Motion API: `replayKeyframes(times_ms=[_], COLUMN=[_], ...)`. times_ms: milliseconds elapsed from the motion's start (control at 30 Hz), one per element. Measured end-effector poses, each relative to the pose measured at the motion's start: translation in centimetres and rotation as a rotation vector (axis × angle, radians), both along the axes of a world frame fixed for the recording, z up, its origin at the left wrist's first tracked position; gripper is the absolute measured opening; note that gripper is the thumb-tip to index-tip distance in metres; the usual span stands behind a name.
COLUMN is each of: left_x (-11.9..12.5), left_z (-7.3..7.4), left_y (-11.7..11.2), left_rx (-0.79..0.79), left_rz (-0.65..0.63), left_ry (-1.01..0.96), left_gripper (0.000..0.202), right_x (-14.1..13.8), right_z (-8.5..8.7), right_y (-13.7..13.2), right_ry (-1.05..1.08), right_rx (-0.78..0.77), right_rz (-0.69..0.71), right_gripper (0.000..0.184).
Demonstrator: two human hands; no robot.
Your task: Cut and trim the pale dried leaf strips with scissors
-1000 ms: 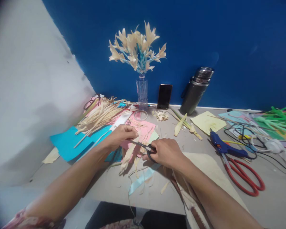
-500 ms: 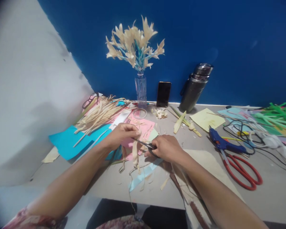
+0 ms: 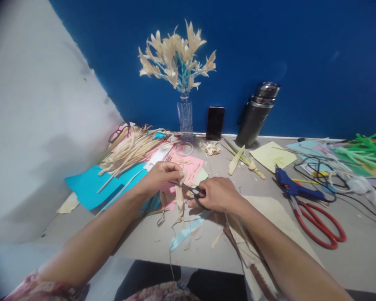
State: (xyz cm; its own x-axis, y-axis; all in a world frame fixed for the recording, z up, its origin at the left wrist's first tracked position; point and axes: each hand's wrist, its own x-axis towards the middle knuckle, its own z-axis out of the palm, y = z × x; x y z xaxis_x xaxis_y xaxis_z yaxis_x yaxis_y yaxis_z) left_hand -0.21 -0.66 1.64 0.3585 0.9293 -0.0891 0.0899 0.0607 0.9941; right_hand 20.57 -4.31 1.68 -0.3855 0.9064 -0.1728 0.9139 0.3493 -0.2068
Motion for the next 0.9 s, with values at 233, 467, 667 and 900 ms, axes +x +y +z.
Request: replayKeyframes(times_ms=[233,467,667,900], left_x=[0.1,0.1,-0.3,1.4], left_z=[-0.3,0.1,0.2,0.4], left_y=[0.0,-0.1,0.7,-2.7], left_rx=[-0.002,0.061,0.237,0.669], left_rz=[-0.008,0.056,0.416,0.275], left_ry=[0.015,0.017,-0.201,-0.015], left_gripper=[0.015,0.020,0.018,0.012], right_x=[0.2,0.3,1.1,-0.1], right_z=[0.2,-0.4,-0.8,-0.2], right_y=[0.1,0.3,1.1,0.1], right_ry=[0.006,0.014,0.334,1.551], right_rx=[-0.014,-0.018,0.015,-0.567], right_rz=[0.012,-0.006,-0.266,-0.351], right_gripper=[0.047,0.042,0.033,0.045])
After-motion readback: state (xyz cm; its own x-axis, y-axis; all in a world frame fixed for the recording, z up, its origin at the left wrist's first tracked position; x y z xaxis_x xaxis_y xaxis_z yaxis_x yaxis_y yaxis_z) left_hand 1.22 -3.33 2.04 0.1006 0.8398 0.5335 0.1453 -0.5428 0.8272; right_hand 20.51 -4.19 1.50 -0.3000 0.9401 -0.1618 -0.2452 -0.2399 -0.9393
